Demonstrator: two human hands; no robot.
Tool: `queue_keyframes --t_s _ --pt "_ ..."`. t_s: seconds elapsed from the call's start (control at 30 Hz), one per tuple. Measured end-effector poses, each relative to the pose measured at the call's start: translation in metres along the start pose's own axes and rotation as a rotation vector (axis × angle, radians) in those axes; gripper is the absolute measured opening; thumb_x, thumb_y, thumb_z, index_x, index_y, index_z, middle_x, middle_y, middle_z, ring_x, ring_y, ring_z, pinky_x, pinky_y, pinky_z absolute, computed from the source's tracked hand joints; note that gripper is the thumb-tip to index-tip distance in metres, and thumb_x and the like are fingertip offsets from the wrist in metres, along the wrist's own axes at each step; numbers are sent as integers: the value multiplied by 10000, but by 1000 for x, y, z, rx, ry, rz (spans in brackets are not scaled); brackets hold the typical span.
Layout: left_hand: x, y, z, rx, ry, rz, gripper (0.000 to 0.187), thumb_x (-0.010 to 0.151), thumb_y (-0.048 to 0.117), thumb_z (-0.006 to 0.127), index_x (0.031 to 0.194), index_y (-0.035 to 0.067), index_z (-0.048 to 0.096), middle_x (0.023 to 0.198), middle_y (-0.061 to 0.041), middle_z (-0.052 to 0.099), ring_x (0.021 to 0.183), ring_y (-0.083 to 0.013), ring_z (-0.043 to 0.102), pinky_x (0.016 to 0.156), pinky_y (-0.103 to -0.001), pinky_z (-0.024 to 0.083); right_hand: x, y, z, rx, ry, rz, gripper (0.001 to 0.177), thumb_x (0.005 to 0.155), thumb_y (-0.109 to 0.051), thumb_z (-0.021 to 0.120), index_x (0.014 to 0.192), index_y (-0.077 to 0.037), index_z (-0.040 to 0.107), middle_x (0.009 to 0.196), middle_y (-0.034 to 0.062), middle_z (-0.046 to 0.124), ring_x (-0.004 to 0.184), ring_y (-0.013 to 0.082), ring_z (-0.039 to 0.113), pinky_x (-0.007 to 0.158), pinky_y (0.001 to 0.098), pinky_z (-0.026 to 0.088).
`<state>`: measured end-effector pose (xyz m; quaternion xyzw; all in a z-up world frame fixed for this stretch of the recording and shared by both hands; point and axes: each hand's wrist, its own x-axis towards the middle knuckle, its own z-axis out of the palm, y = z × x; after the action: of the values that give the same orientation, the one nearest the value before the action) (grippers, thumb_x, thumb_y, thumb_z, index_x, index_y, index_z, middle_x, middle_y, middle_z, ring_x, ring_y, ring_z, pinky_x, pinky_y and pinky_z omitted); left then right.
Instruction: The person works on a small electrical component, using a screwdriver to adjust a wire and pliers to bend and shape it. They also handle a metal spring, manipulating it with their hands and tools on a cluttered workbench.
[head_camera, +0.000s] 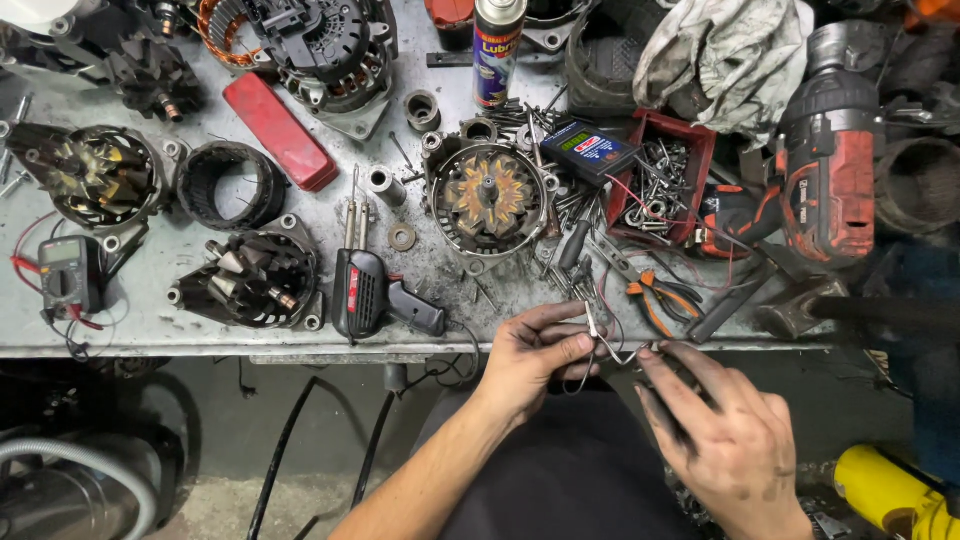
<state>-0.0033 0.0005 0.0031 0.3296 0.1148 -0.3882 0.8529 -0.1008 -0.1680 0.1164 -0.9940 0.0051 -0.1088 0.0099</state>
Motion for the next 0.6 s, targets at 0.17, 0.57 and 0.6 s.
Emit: queue_keyframes --t_s 0.17,0.57,0.6 --pt "-1 -1 -1 -10 -22 2 429 899 -51 723 1318 -17 637 1079 -203 749 910 -252 746 761 -333 646 7 -1 -9 214 7 56 447 785 -217 813 1219 -133 753 1226 42 735 889 171 722 709 297 512" --pt "0 -4 0 -9 -40 -5 413 907 -52 713 1312 -14 639 1132 -216 746 910 -237 742 762 -333 647 7 -3 -9 278 21 75 418 789 -165 813 1194 -79 756 1173 75 756 842 176 732 658 290 534" --pt "-1 -4 0 -8 -35 -2 408 904 -53 716 1304 -20 641 1127 -215 747 899 -233 741 755 -330 648 7 -3 -9 290 13 78 419 787 -165 809 1194 -81 754 1171 75 753 831 180 731 651 296 539"
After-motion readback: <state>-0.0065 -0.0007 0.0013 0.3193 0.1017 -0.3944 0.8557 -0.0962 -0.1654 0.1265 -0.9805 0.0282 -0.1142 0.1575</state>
